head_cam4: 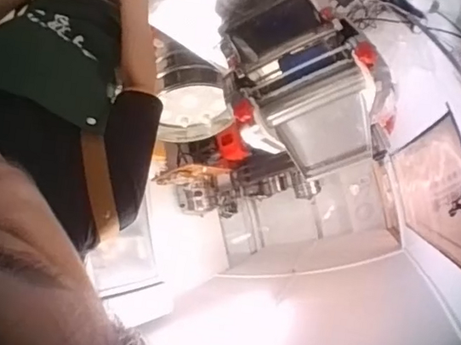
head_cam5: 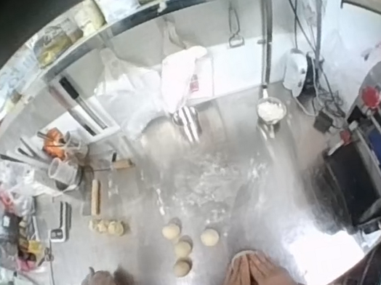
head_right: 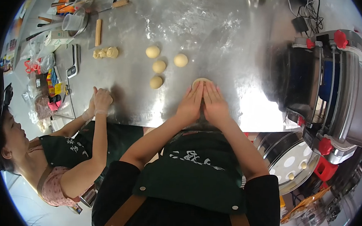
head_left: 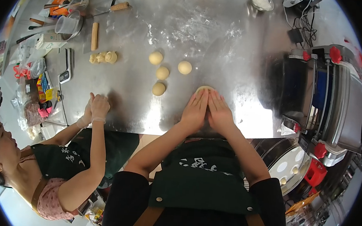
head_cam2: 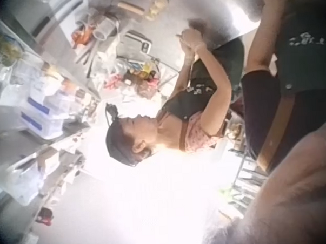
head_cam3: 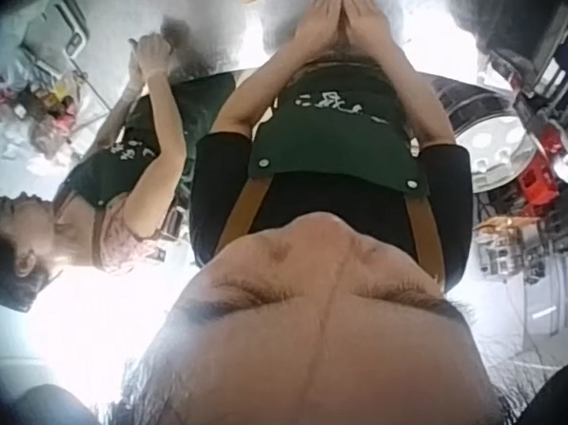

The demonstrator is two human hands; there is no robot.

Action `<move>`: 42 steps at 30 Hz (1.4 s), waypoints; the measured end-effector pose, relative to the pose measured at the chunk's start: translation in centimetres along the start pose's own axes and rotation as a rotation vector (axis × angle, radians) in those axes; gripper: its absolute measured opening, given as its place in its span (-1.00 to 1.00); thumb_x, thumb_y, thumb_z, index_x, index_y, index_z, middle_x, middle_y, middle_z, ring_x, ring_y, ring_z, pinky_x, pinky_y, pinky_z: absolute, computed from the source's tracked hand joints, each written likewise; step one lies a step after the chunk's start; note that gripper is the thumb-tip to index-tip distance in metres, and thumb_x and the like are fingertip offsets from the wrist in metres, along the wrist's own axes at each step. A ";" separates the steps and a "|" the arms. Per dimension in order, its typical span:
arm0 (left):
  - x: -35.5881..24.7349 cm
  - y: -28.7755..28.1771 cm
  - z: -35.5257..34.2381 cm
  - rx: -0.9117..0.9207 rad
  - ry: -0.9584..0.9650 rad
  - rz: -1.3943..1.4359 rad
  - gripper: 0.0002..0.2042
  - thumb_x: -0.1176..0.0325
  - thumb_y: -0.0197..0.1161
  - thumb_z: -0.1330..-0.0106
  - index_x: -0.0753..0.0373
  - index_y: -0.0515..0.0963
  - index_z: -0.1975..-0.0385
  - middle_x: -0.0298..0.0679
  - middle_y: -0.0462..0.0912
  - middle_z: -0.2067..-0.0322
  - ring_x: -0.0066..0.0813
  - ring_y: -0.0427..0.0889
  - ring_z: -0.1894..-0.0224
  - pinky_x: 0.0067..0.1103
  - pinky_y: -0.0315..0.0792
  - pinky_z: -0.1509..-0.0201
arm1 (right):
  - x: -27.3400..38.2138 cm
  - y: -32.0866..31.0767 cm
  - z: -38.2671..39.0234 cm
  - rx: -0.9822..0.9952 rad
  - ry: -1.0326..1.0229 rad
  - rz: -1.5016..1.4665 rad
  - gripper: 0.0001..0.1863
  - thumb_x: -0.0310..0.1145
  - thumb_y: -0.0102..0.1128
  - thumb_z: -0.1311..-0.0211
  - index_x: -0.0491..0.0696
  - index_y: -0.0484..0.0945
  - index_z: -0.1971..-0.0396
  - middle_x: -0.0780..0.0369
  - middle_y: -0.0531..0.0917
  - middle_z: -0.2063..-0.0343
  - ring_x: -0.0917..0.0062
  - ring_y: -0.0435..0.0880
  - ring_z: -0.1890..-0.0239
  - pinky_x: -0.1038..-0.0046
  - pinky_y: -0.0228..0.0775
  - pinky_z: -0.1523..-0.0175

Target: Manually roll and shape small pieces of dough into uniform balls on a stainless steel prep table.

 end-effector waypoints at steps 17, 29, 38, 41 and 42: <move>0.0 -0.2 0.6 0.060 -0.023 -0.006 -0.28 0.56 0.10 -0.01 0.56 0.02 -0.24 0.11 0.14 -0.28 -0.08 0.04 -0.38 -0.26 -0.06 -0.41 | 1.1 0.8 0.4 -0.086 0.003 0.053 -0.41 -0.47 0.05 0.03 -0.38 0.32 -0.09 -0.07 0.35 -0.17 0.16 0.26 -0.28 0.17 0.03 -0.34; 3.0 -2.0 -4.7 -0.208 -0.196 0.133 -0.66 0.41 0.28 0.03 0.23 0.52 0.18 -0.16 0.51 0.29 -0.15 0.47 0.16 -0.35 0.29 0.08 | -3.3 1.3 -3.3 -0.313 0.720 -0.502 -0.76 -0.45 0.16 -0.13 -0.17 0.55 0.19 0.14 0.62 0.37 0.40 0.60 0.36 0.45 0.44 0.21; 2.3 -2.1 -5.3 -0.212 -0.069 0.157 -0.78 0.50 0.28 0.11 0.18 0.56 0.39 -0.23 0.53 0.37 -0.19 0.49 0.23 -0.35 0.32 0.15 | -3.2 0.2 -3.6 -0.310 0.563 -0.286 -0.66 -0.16 0.06 -0.23 -0.14 0.55 0.54 0.10 0.59 0.47 0.22 0.58 0.39 0.26 0.38 0.30; 2.9 -2.0 -5.4 -0.147 -0.056 0.170 -0.80 0.50 0.24 0.08 0.14 0.52 0.40 -0.29 0.48 0.41 -0.23 0.46 0.24 -0.34 0.28 0.13 | -2.9 -0.3 -6.1 -0.303 0.463 -0.259 -0.61 -0.16 0.06 -0.24 -0.12 0.50 0.67 0.14 0.54 0.61 0.22 0.53 0.56 0.25 0.34 0.43; 3.0 -1.9 -5.5 -0.139 -0.052 0.196 -0.80 0.51 0.24 0.07 0.14 0.52 0.40 -0.30 0.48 0.42 -0.23 0.46 0.24 -0.34 0.28 0.13 | -3.2 0.1 -6.8 -0.300 0.462 -0.258 -0.61 -0.16 0.06 -0.24 -0.12 0.50 0.67 0.14 0.54 0.61 0.22 0.53 0.56 0.25 0.34 0.43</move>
Point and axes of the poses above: each hand's wrist, its own z-axis away from the middle knuckle, its own y-axis out of the palm, x = y × z, the point moved 1 cm from there along -z, towards the middle knuckle
